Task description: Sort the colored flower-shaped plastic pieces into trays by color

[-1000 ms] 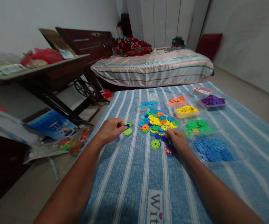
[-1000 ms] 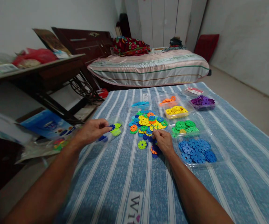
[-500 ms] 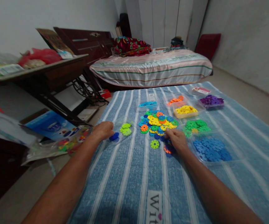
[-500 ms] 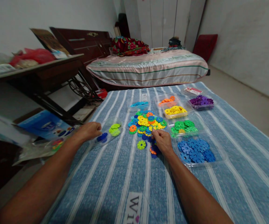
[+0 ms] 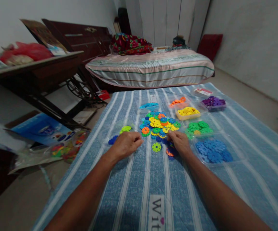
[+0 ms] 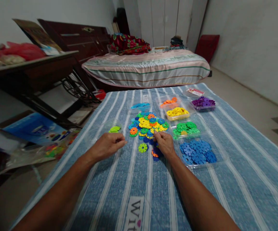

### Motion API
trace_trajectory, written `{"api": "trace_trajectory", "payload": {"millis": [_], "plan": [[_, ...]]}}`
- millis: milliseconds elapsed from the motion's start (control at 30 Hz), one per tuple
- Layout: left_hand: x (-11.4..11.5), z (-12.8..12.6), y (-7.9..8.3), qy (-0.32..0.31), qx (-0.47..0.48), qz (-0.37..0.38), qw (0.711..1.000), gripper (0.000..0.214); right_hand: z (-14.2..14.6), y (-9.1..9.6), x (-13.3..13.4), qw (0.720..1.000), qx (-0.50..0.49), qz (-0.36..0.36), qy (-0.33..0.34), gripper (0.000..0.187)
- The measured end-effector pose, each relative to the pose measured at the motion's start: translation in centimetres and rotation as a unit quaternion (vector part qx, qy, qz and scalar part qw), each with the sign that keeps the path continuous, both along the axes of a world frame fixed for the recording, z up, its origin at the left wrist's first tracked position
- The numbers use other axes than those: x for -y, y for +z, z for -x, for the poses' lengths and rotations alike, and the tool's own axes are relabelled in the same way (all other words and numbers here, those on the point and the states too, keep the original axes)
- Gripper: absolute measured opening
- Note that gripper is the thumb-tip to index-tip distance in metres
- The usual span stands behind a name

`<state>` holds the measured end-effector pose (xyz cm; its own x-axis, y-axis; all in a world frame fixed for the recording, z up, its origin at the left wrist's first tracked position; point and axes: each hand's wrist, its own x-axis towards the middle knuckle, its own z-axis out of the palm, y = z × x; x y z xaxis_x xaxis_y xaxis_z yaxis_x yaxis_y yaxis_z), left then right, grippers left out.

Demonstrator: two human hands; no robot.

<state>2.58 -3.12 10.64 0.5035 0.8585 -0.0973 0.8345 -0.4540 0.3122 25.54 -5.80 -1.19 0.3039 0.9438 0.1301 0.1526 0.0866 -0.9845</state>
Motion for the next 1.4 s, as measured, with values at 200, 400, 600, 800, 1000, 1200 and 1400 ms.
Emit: {"api": "trace_trajectory", "payload": {"millis": [200, 400, 600, 800, 1000, 1200, 1400], "plan": [[1.0, -5.3, -3.0, -0.054, 0.02, 0.063, 0.996, 0.02, 0.1, 0.2, 0.0, 1.0, -0.018, 0.005, -0.01, 0.054], [1.6, -9.2, -4.8, -0.061, 0.0, 0.043, 0.997, 0.025, 0.0, 0.3, -0.1, 0.999, -0.041, 0.015, 0.0, 0.052], [2.8, -10.9, -5.3, -0.068, -0.026, 0.015, 0.997, 0.034, 0.0, 0.5, 0.0, 0.999, -0.04, 0.007, -0.004, 0.049], [3.4, -11.2, -5.3, -0.043, -0.044, 0.037, 0.997, 0.028, 0.0, 0.4, 0.1, 0.998, -0.055, 0.016, 0.003, 0.05], [3.2, -11.1, -5.5, -0.023, -0.045, 0.057, 0.997, 0.026, 0.0, 0.1, -0.1, 0.999, -0.05, 0.015, -0.003, 0.05], [3.3, -11.1, -5.2, -0.013, -0.049, 0.082, 0.995, 0.023, 0.1, 0.1, 0.2, 0.998, -0.055, 0.03, -0.004, 0.054], [3.7, -10.8, -5.3, -0.014, -0.034, 0.088, 0.995, 0.022, 0.1, 0.1, 0.4, 0.998, -0.053, 0.031, -0.003, 0.054]]}}
